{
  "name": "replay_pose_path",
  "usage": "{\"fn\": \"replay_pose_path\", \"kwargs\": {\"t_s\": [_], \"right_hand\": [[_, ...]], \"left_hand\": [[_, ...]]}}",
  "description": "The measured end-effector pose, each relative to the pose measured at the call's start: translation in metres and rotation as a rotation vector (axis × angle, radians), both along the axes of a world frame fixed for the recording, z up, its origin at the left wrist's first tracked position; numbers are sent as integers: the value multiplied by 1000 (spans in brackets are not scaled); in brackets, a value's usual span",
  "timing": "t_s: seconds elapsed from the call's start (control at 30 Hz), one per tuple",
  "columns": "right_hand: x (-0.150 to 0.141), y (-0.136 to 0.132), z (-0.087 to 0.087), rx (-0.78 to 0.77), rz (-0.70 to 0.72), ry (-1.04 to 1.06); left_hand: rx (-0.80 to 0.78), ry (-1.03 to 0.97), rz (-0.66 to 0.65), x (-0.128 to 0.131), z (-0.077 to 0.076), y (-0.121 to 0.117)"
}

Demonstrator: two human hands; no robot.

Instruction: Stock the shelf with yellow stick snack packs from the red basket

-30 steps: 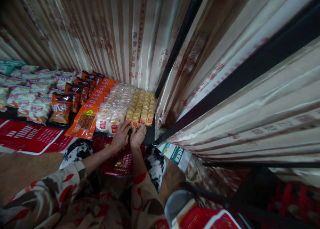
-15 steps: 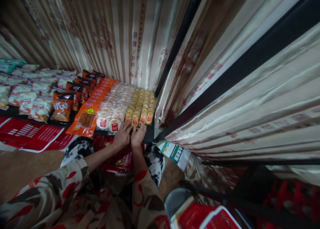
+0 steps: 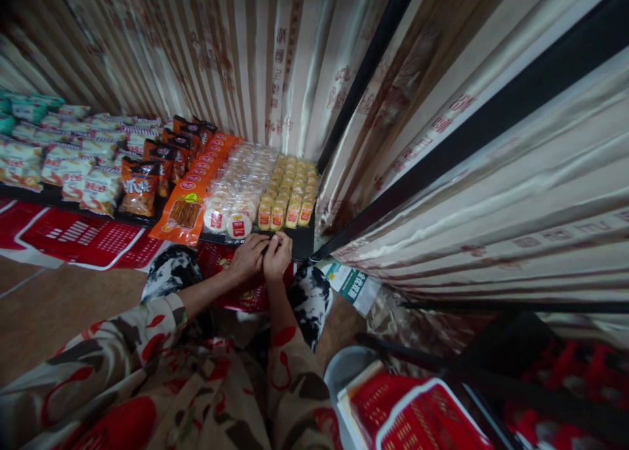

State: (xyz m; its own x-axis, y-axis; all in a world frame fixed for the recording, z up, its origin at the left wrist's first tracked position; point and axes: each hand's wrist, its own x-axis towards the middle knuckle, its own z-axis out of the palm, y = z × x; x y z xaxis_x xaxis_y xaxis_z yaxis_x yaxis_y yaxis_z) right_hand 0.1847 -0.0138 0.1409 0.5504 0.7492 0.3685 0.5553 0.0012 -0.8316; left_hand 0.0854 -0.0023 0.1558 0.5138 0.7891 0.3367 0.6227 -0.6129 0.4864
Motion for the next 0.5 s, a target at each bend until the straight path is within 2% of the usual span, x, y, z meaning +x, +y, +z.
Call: {"fn": "replay_pose_path", "kwargs": {"t_s": [0.13, 0.27, 0.33, 0.43, 0.5], "right_hand": [[-10, -18, -5, -26, 61, -27], [-18, -35, -20, -166, 190, -63], [-21, -41, -33, -301, 281, -86], [-23, -45, -58, -560, 388, -71], [-26, -46, -73, -639, 432, -40]], "left_hand": [[-41, 3, -19, -13, -11, -15], [-172, 49, -22, -28, -32, -34], [-339, 92, 3, -35, -43, -39], [-724, 184, 102, -42, -60, -40], [-902, 237, 175, -45, -71, -37]]}}
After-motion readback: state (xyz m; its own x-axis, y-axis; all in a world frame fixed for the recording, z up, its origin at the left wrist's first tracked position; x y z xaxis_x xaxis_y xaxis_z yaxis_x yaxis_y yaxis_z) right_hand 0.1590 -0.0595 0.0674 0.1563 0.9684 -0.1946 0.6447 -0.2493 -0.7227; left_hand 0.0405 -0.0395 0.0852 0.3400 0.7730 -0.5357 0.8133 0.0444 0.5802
